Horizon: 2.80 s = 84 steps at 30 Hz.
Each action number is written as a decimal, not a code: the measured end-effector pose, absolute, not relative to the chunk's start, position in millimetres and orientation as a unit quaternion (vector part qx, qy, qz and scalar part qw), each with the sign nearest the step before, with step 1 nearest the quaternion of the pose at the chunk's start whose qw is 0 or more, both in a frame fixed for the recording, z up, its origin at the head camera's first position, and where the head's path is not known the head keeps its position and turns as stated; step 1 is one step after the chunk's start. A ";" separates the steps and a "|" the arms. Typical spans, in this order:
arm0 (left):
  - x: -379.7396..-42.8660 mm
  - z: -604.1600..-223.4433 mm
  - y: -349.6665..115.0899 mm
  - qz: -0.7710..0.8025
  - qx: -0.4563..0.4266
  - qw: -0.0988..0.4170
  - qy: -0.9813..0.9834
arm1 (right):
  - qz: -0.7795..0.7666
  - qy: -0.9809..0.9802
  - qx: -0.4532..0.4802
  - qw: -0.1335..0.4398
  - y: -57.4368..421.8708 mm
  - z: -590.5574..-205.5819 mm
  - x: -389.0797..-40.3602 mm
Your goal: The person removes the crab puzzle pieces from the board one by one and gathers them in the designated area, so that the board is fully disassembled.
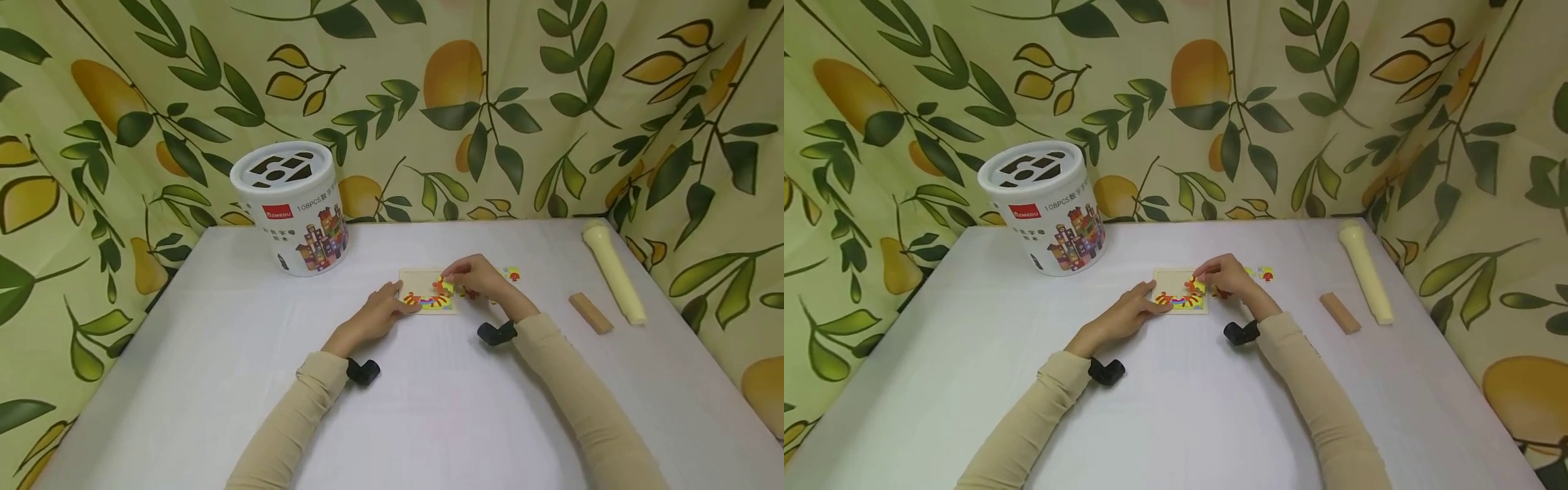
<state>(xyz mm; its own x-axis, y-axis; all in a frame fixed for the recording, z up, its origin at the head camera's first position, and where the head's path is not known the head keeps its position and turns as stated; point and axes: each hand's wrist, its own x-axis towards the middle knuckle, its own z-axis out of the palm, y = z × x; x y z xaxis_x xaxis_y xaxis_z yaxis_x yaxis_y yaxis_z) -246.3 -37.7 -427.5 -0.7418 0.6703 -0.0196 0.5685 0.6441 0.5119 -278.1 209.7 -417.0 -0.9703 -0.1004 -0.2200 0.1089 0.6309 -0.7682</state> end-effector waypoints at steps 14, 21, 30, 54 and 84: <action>-247.3 -424.8 -41.2 0.234 0.328 0.090 0.911 | -0.416 0.900 0.082 0.101 302.1 -402.6 -244.4; -248.0 -431.3 -37.0 0.237 0.348 0.085 0.903 | -0.396 0.906 0.103 0.110 323.3 -412.5 -232.0; -248.1 -434.0 -39.3 0.242 0.352 0.085 0.900 | -0.360 0.922 0.111 0.090 316.2 -431.2 -239.6; -266.2 -433.8 -42.3 0.258 0.295 0.109 0.914 | -0.366 0.920 -0.089 0.112 160.6 -414.6 -266.8; -263.6 -436.0 -44.4 0.291 0.273 0.106 0.911 | -0.367 0.921 -0.093 0.093 140.3 -429.8 -262.5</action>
<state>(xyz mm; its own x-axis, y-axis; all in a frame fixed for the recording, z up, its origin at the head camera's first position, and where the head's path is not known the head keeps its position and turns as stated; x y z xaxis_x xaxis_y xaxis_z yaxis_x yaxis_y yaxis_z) -263.6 -44.4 -436.0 -0.8282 0.5595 -0.0338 0.4360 0.6810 0.5883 -262.5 140.3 -429.8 -0.9652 -0.2402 -0.1032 -0.1035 0.7136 -0.6929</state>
